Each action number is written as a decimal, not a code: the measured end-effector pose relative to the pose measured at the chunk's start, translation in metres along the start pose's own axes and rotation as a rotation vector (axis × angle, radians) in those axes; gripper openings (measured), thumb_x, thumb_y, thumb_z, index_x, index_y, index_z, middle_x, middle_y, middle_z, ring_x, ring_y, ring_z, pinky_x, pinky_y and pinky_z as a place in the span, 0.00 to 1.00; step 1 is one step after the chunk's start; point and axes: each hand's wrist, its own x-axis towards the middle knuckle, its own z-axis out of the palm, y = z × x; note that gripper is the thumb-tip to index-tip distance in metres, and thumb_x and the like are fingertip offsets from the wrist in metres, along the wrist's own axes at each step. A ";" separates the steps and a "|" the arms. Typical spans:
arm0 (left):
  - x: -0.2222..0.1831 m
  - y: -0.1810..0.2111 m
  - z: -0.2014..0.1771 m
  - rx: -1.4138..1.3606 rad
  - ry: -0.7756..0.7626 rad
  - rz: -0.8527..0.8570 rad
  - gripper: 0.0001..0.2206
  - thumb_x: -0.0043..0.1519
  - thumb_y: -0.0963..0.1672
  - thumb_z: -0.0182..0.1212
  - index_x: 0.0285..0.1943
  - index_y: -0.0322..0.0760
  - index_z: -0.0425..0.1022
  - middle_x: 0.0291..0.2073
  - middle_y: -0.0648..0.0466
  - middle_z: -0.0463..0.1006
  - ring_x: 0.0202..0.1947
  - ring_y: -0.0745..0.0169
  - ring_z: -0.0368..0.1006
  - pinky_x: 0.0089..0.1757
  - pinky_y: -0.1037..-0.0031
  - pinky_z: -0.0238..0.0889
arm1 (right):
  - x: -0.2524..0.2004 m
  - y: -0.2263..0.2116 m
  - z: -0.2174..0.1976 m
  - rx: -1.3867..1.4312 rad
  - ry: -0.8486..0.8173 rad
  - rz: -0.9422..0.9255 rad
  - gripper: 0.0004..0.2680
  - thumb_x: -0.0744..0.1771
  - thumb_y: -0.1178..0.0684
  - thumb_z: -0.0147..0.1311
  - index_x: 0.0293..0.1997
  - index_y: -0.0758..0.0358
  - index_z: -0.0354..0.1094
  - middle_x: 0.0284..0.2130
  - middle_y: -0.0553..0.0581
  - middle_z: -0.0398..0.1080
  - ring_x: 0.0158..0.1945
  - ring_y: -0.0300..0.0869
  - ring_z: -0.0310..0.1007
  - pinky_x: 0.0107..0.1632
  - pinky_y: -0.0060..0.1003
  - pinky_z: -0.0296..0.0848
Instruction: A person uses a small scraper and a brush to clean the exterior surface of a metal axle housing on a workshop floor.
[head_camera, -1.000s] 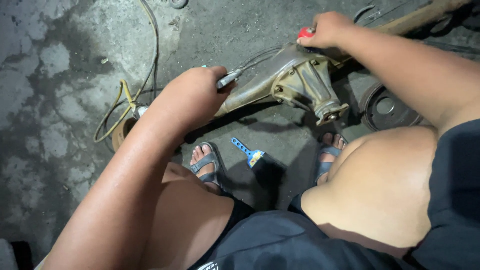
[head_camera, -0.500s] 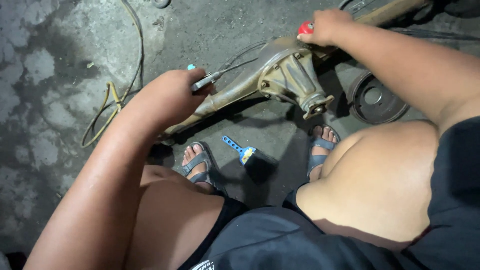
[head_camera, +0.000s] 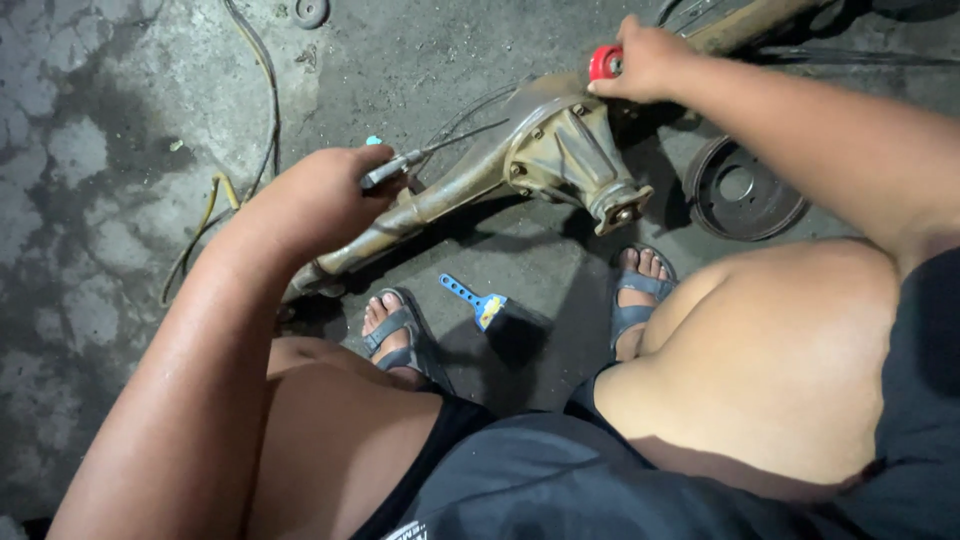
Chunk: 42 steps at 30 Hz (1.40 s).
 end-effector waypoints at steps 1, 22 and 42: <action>0.000 0.000 -0.001 0.019 -0.008 -0.008 0.10 0.67 0.49 0.55 0.52 0.46 0.74 0.34 0.45 0.81 0.31 0.42 0.70 0.36 0.56 0.59 | -0.001 -0.001 -0.006 0.011 -0.091 0.093 0.30 0.67 0.33 0.63 0.65 0.67 0.56 0.50 0.72 0.70 0.49 0.66 0.72 0.42 0.55 0.70; 0.003 0.011 -0.006 0.050 -0.076 -0.026 0.09 0.68 0.49 0.54 0.49 0.44 0.70 0.34 0.46 0.79 0.30 0.45 0.68 0.35 0.58 0.58 | -0.026 0.012 0.023 0.235 -0.109 0.330 0.31 0.71 0.29 0.47 0.71 0.65 0.41 0.57 0.74 0.65 0.52 0.68 0.71 0.42 0.57 0.69; 0.004 0.002 -0.001 0.073 -0.080 -0.020 0.12 0.68 0.52 0.54 0.50 0.45 0.71 0.34 0.43 0.79 0.31 0.40 0.69 0.36 0.56 0.59 | -0.010 0.031 0.035 0.192 -0.126 0.195 0.30 0.75 0.22 0.36 0.38 0.67 0.67 0.28 0.64 0.66 0.30 0.55 0.66 0.33 0.47 0.58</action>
